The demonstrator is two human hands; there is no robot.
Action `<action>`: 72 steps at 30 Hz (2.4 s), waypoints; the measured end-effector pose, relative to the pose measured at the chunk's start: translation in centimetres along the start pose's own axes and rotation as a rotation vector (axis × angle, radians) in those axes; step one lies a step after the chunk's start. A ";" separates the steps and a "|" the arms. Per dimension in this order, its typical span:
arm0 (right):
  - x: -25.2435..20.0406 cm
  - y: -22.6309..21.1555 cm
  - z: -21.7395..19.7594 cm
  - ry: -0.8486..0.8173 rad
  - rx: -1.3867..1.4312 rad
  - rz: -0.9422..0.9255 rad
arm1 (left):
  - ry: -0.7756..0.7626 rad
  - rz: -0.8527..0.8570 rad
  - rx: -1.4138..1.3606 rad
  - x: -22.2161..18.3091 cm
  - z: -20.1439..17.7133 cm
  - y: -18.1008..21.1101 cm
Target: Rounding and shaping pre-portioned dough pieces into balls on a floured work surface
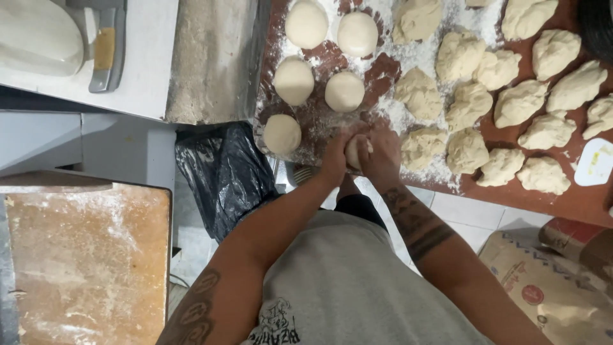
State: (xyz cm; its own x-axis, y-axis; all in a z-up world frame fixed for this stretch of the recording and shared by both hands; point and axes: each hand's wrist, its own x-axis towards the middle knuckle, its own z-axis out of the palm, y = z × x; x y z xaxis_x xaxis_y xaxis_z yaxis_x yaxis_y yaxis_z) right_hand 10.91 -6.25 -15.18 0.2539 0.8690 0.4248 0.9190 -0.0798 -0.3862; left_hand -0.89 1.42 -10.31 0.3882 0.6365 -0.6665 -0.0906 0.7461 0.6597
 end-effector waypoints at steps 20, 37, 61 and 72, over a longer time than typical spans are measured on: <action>1.6 -3.6 -1.3 -0.232 -0.113 0.046 | -0.073 -0.034 -0.256 0.2 -1.6 -0.9; 1.8 -2.9 1.1 -0.008 -0.184 -0.030 | -0.037 0.119 -0.375 -3.4 0.7 2.2; 4.7 -5.6 -3.6 -0.190 -0.118 0.007 | -0.083 0.028 -0.261 -1.7 -0.7 0.1; -0.1 -2.8 0.7 -0.404 -0.074 -0.089 | 0.101 -0.037 0.112 2.1 -4.3 -2.1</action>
State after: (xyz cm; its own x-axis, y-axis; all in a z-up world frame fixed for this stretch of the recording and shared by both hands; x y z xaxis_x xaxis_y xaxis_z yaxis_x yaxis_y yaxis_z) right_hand 8.08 -5.75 -14.66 0.0478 0.9945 0.0929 0.9547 -0.0181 -0.2969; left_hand -3.84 1.99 -14.57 0.2946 0.6297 -0.7188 0.0266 0.7465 0.6649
